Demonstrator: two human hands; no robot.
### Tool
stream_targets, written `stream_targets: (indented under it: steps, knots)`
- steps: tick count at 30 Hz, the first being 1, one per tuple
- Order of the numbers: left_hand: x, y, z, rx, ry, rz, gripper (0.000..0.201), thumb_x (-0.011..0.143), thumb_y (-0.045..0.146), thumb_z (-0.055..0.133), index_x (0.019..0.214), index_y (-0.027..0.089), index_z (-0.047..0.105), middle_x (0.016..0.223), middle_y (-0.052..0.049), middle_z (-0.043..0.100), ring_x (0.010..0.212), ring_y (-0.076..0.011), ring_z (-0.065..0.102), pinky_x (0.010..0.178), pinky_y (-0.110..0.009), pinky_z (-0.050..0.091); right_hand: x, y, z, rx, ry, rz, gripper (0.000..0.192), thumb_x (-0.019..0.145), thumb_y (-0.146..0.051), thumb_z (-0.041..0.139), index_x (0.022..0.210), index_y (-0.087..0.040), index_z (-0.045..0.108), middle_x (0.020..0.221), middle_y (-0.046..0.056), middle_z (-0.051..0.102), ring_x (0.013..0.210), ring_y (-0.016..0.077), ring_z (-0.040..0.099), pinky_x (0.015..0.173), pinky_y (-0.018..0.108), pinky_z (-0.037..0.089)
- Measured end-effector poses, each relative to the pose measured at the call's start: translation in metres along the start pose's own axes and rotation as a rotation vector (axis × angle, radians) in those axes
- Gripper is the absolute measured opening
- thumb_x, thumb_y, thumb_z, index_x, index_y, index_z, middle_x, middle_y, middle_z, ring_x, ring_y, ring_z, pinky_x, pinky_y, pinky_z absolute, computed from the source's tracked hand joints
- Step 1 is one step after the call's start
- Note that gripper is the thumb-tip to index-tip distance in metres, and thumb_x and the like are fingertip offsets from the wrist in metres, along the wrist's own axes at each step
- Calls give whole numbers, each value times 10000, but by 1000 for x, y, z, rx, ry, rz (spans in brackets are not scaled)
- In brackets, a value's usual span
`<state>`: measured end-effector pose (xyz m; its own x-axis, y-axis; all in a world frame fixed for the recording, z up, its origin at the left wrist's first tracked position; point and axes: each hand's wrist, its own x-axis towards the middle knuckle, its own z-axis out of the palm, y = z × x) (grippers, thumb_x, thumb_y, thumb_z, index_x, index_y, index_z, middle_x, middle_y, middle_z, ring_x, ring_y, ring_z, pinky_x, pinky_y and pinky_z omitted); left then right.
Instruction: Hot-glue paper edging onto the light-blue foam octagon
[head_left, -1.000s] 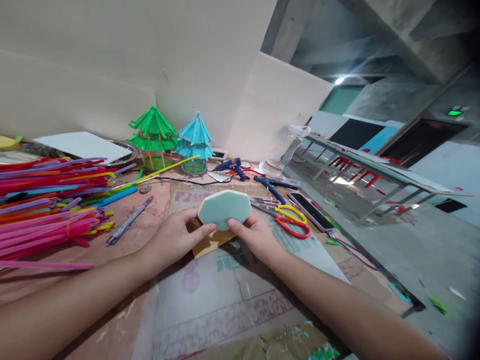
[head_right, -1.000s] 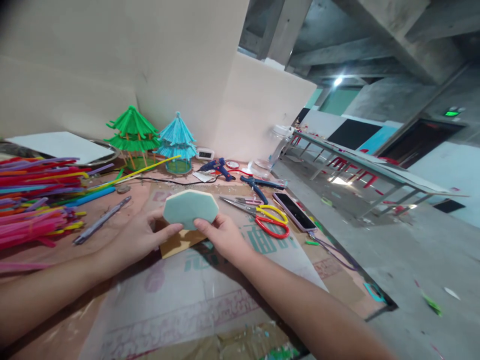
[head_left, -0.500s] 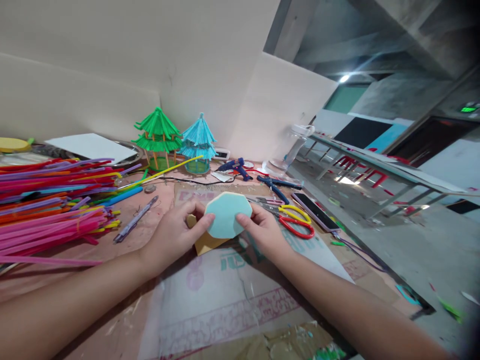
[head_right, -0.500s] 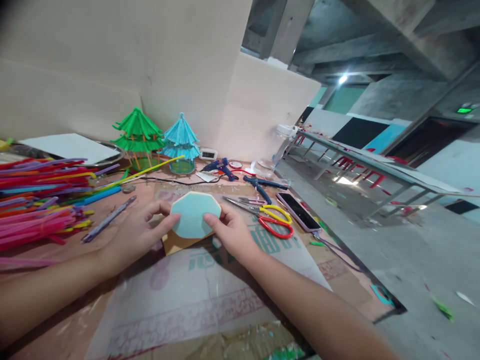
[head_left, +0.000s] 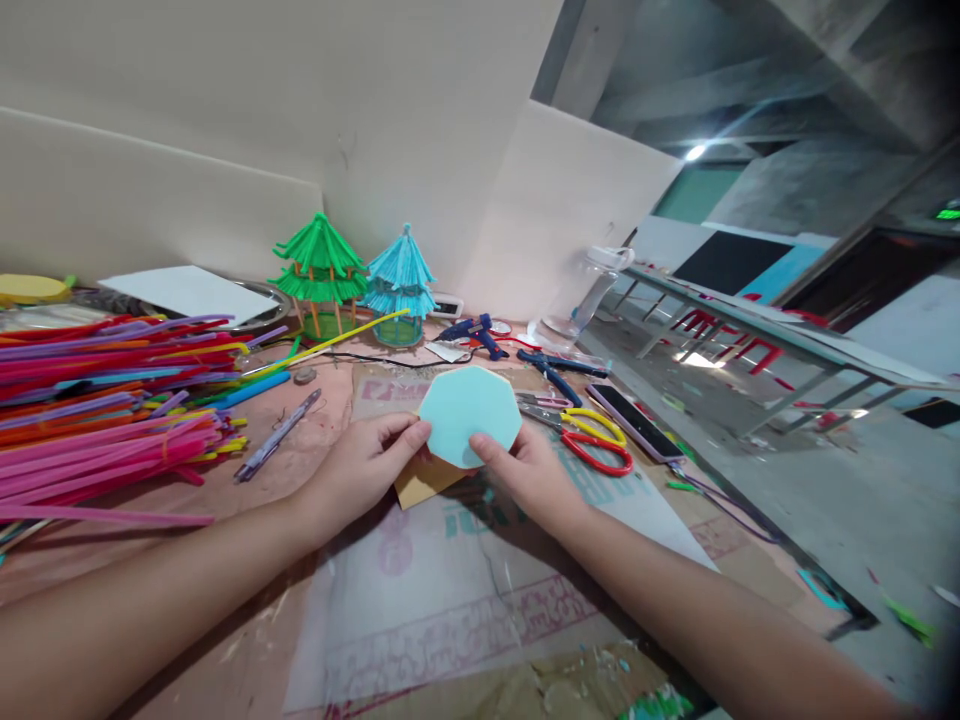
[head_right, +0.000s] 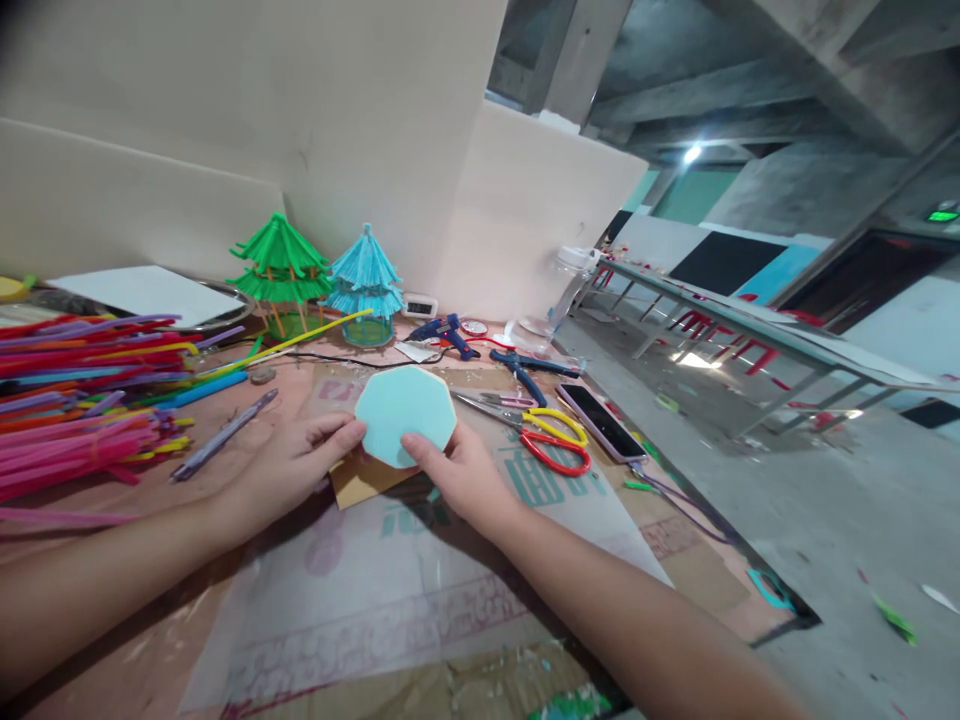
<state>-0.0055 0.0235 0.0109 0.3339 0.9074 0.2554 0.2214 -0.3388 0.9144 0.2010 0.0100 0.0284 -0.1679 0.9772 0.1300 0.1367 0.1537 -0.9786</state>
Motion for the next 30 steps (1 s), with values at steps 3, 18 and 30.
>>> stream_targets:
  steps: [3, 18, 30]
  knots:
    - [1, -2, 0, 126, 13, 79, 418, 979, 477, 448, 764, 183, 653, 763, -14, 656, 771, -187, 611, 711, -281, 442, -1, -2, 1, -4, 21, -3, 434, 717, -525, 764, 944, -174, 649, 881, 64, 728, 764, 197, 655, 707, 338, 553]
    - [-1, -2, -3, 372, 95, 275, 374, 1003, 400, 425, 743, 192, 595, 771, -29, 598, 823, -208, 553, 767, -338, 414, 2, 8, 1, 20, -76, -63, 331, 755, -452, 757, 910, -169, 685, 829, 37, 699, 715, 156, 607, 705, 312, 521]
    - [-1, 1, -8, 668, 112, 515, 474, 999, 351, 426, 1451, 217, 380, 1546, -128, 398, 1440, -286, 352, 1160, -474, 329, 26, 1, -29, 112, -111, 58, 383, 762, -503, 757, 921, -178, 633, 595, -45, 592, 460, 97, 521, 434, 214, 395]
